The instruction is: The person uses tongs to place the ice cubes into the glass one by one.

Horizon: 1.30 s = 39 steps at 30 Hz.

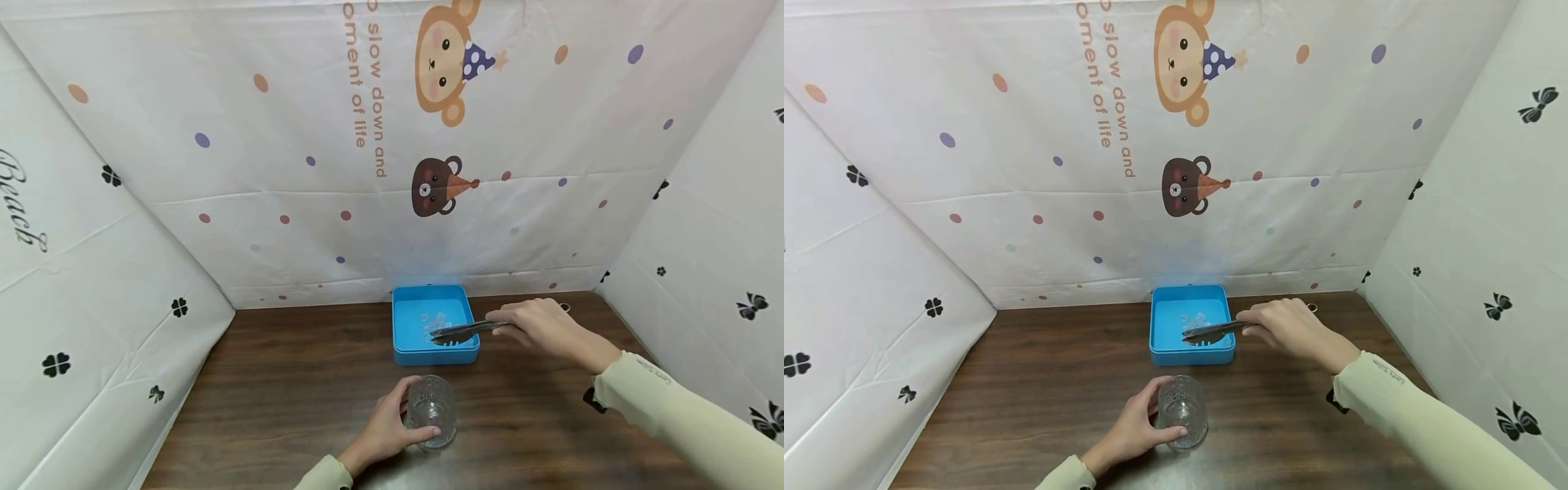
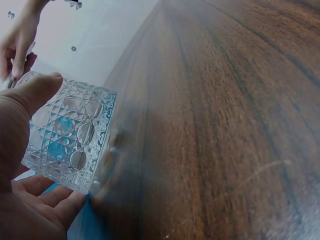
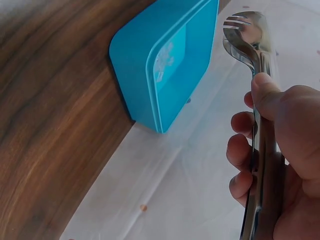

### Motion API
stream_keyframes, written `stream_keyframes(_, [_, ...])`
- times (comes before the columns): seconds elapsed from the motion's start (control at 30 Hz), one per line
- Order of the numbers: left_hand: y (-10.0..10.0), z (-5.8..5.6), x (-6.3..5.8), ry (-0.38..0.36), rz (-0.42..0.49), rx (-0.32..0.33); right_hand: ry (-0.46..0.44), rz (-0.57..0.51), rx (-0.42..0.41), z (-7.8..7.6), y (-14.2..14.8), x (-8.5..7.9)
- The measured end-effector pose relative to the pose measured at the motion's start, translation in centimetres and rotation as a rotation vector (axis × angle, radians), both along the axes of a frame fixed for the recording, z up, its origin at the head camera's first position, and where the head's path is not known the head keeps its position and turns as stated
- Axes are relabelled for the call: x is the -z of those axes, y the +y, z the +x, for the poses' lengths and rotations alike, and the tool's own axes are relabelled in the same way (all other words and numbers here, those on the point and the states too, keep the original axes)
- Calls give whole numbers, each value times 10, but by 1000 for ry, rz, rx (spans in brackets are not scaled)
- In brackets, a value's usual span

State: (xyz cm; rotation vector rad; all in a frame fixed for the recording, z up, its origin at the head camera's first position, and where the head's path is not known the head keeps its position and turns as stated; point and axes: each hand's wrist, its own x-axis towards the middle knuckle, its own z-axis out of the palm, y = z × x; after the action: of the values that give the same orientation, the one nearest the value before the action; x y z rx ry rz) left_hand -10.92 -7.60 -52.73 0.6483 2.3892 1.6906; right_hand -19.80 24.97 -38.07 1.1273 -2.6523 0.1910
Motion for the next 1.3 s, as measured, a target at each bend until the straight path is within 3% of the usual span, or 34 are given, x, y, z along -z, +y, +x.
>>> stream_keyframes(0.47, [4, -6, 0, -4, 2, 6, 9, 1, -99, 21, -8, -5])
stream_keyframes(0.77, [6, -6, 1, 17, 18, 9, 56, -9, -173, 26, -10, -3])
stream_keyframes(1.3, [7, -6, 2, -10, 5, 9, 17, -18, -197, 34, -12, 0])
